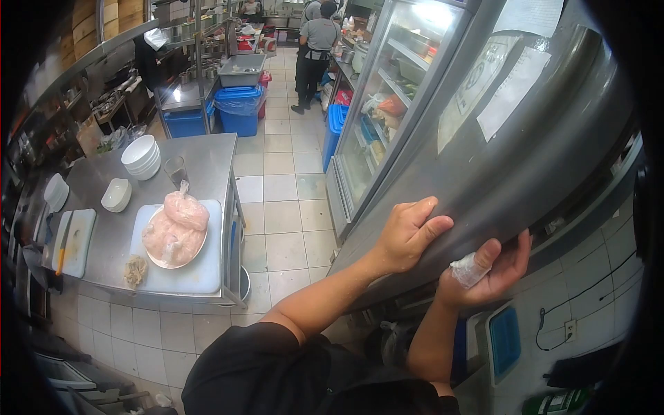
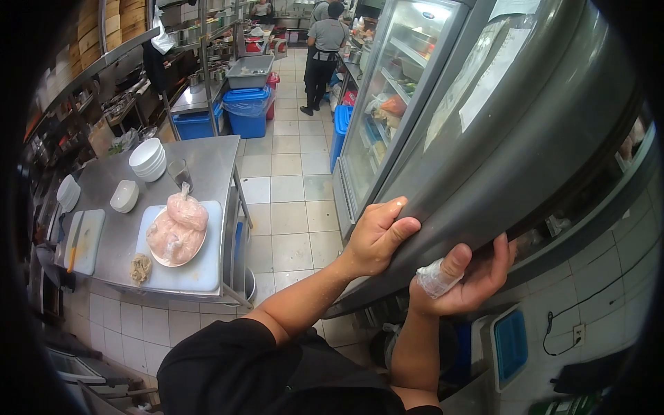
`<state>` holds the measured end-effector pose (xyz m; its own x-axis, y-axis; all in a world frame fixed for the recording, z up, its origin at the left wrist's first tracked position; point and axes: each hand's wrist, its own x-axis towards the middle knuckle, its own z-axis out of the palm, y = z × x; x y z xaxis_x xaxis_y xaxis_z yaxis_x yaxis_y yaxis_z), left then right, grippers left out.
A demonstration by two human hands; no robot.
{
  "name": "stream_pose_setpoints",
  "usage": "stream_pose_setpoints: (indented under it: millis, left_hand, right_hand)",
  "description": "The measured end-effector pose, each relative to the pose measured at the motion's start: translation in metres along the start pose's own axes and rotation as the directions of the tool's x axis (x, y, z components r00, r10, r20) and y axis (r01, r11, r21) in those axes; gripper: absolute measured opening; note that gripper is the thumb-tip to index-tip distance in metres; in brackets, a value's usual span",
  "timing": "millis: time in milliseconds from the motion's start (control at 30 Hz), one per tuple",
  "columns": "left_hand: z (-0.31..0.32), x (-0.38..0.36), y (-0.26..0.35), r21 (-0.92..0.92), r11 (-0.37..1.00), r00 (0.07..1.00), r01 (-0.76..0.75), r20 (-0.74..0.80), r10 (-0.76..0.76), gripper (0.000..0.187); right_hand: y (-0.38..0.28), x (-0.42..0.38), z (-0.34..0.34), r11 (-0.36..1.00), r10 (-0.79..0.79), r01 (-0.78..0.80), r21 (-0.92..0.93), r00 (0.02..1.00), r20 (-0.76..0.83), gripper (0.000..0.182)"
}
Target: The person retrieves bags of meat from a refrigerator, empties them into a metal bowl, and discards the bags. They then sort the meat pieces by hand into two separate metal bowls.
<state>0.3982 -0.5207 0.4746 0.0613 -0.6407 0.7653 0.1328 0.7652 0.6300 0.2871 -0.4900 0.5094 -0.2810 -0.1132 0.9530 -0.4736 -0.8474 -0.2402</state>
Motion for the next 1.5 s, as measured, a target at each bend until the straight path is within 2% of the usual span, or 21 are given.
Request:
stream_pose_setpoints:
  millis: [133, 433, 533, 733, 833, 933, 1033, 1433, 1500]
  left_hand:
    - [0.0, 0.003, 0.007, 0.025, 0.999, 0.999, -0.036, -0.028, 0.037, 0.046]
    - [0.0, 0.002, 0.002, -0.016, 1.0, 1.0, -0.008, -0.026, 0.007, 0.046]
    - [-0.006, 0.0, -0.002, 0.061, 0.998, 0.997, 0.005, 0.078, -0.01, 0.039]
    - [-0.007, 0.0, -0.003, 0.073, 0.997, 0.997, -0.007, 0.072, 0.002, 0.04]
    - [-0.007, 0.0, -0.004, 0.085, 0.996, 0.998, -0.02, 0.055, 0.015, 0.04]
    - [-0.008, 0.001, -0.004, 0.079, 0.997, 0.998, -0.02, 0.058, 0.015, 0.041]
    - [-0.008, 0.0, -0.002, 0.057, 0.998, 0.998, 0.014, 0.053, -0.017, 0.041]
    - [-0.009, 0.001, -0.003, 0.034, 0.999, 0.999, -0.002, 0.051, 0.0, 0.039]
    - [-0.004, 0.002, 0.002, -0.007, 1.0, 1.0, -0.004, -0.016, 0.004, 0.045]
  right_hand:
    - [0.001, -0.001, 0.001, 0.999, 0.025, -0.024, 0.022, 0.999, -0.02, 0.041]
    - [0.001, -0.001, 0.0, 1.0, -0.009, 0.009, -0.009, 1.0, -0.003, 0.039]
    - [0.002, -0.001, 0.001, 1.0, -0.006, 0.006, -0.003, 1.0, -0.008, 0.039]
    - [0.003, -0.005, 0.0, 1.0, 0.008, -0.008, 0.0, 1.0, -0.012, 0.039]
    - [-0.001, -0.005, 0.003, 0.997, 0.065, -0.065, 0.029, 0.998, -0.019, 0.04]
    - [-0.002, -0.004, 0.002, 0.999, 0.054, -0.054, 0.003, 0.999, -0.004, 0.04]
    - [0.001, -0.002, 0.004, 1.0, -0.021, 0.021, 0.002, 1.0, 0.003, 0.039]
    - [0.001, -0.003, 0.004, 0.999, -0.012, 0.012, -0.03, 1.0, 0.001, 0.038]
    - [0.002, -0.003, 0.003, 0.999, -0.013, 0.013, -0.031, 1.0, -0.006, 0.038]
